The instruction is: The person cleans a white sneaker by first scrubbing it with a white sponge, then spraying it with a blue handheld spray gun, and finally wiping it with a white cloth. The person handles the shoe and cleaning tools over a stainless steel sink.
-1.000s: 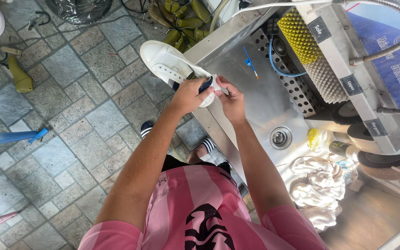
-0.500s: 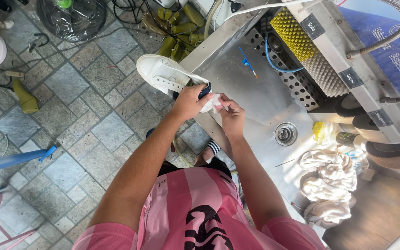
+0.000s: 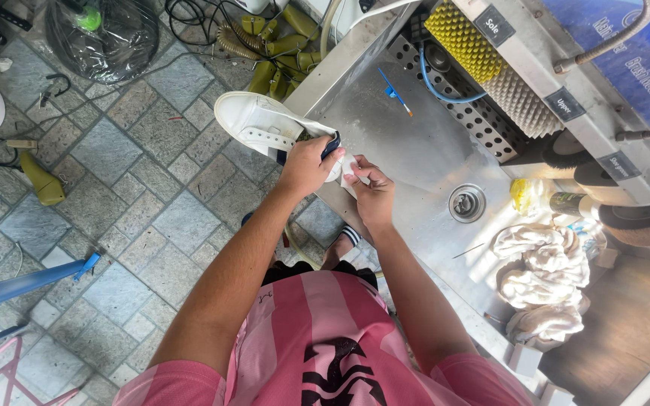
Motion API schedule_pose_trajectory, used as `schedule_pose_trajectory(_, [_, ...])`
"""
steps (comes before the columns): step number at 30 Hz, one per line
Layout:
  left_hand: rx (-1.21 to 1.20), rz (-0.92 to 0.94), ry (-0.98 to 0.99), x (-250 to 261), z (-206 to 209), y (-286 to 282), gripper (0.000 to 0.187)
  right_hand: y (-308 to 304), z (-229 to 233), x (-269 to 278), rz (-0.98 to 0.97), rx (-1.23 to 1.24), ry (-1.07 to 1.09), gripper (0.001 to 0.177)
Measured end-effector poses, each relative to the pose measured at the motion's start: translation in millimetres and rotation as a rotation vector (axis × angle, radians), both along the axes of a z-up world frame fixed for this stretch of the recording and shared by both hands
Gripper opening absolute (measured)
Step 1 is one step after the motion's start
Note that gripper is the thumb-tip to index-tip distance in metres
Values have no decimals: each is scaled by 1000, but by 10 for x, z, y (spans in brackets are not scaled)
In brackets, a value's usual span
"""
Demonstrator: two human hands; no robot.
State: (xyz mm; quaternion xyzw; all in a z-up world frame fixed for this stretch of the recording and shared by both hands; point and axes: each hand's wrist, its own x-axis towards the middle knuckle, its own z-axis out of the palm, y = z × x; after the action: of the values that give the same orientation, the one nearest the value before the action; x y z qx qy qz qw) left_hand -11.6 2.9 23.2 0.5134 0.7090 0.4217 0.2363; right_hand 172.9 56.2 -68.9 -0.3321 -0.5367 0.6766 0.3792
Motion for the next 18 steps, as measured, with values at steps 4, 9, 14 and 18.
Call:
schedule_pose_trajectory(4, [27, -11, -17, -37, 26, 4, 32, 45, -11, -71, -20, 26, -30, 12])
schedule_pose_trajectory(9, [3, -29, 7, -62, 28, 22, 34, 438, -62, -330, 10, -62, -46, 7])
schedule_pose_trajectory(14, [-32, 0, 23, -12, 0, 22, 33, 205, 24, -164, -16, 6, -103, 14])
schedule_pose_trajectory(18, [9, 15, -39, -19, 23, 48, 29, 3, 134, -45, 12, 1, -31, 15])
